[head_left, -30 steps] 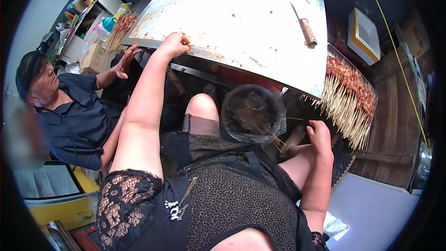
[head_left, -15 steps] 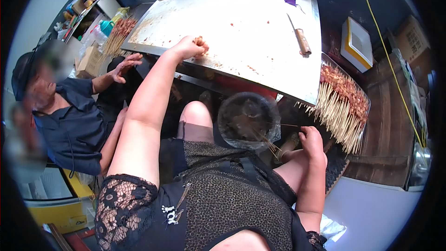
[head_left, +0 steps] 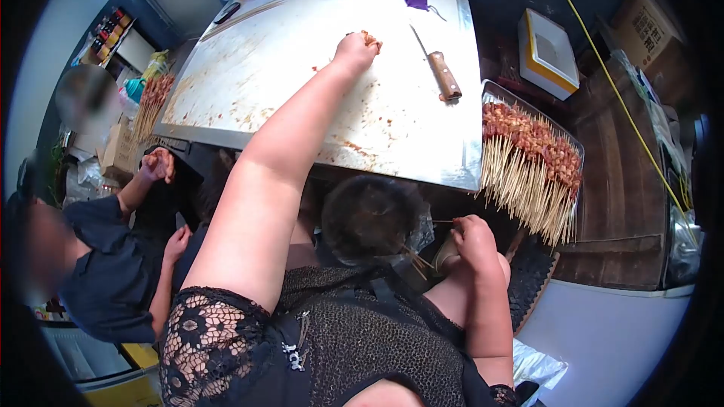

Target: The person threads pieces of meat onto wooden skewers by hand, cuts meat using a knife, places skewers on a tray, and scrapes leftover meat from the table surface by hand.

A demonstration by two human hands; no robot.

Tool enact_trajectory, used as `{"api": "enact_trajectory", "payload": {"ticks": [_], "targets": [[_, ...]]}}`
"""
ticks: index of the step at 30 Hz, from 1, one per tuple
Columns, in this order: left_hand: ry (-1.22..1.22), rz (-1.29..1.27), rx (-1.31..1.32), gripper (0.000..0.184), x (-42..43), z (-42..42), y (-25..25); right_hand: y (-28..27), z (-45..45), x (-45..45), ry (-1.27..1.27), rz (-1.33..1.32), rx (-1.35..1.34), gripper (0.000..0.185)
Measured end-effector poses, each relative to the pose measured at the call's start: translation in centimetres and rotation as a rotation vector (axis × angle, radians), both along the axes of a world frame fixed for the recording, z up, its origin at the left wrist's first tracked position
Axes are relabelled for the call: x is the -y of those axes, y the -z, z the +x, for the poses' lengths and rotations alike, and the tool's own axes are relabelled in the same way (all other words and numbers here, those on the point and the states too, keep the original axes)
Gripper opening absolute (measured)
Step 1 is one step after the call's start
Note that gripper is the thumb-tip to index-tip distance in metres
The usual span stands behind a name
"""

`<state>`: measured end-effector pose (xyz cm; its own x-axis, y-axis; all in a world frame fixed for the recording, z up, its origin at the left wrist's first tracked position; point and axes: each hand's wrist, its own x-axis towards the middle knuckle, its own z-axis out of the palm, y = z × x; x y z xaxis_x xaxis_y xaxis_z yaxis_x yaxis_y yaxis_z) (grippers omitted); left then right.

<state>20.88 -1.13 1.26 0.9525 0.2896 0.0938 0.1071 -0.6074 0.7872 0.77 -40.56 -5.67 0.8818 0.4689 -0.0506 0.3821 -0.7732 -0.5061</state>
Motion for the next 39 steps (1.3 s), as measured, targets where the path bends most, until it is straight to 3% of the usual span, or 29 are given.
{"api": "enact_trajectory", "payload": {"ticks": [2,3,5,8,13,15,16,18,19,24,26,28,39], "targets": [[-0.074,0.442,0.019,0.011,0.6,1.8,0.9,0.0,0.3,0.0,-0.004,-0.025,-0.012,0.022],[-0.067,0.438,0.018,0.011,0.8,2.5,1.3,0.1,0.4,0.0,0.002,-0.029,-0.014,0.022],[-0.075,0.682,-0.028,0.009,0.9,3.1,1.7,0.5,0.6,0.1,-0.007,-0.039,-0.008,0.022],[-0.040,0.719,-0.092,0.008,0.5,3.8,1.7,0.6,0.7,0.2,-0.009,-0.044,-0.007,0.021],[0.062,0.707,-0.123,0.007,1.2,0.6,-0.1,0.7,0.7,0.3,-0.019,-0.064,0.008,0.020],[0.280,0.495,-0.218,0.011,1.6,-1.3,-1.8,0.8,0.5,0.1,-0.016,-0.049,0.019,0.019],[0.278,0.498,-0.222,0.011,1.7,-2.4,-2.4,0.9,0.3,0.1,-0.019,-0.046,0.016,0.019],[0.406,-0.222,-0.389,0.018,2.2,-4.9,-3.6,0.9,0.1,0.2,-0.042,-0.057,0.028,0.019],[0.420,-0.280,-0.333,0.021,2.8,-6.6,-4.5,0.6,-0.1,0.3,-0.040,-0.055,0.024,0.018],[0.382,-0.297,-0.231,0.021,2.9,-13.7,-4.9,0.5,-0.6,0.9,-0.036,-0.022,0.027,0.019],[0.330,0.193,-0.237,0.019,3.7,-16.2,-5.3,0.3,-0.7,1.0,-0.033,-0.053,0.039,0.020],[0.330,0.320,-0.225,0.023,3.5,-17.7,-4.5,0.5,-0.8,0.8,-0.038,-0.053,0.048,0.020],[0.250,0.370,-0.321,0.013,5.3,-18.4,-3.7,1.0,-1.2,0.6,-0.053,-0.084,0.073,0.020]]}}
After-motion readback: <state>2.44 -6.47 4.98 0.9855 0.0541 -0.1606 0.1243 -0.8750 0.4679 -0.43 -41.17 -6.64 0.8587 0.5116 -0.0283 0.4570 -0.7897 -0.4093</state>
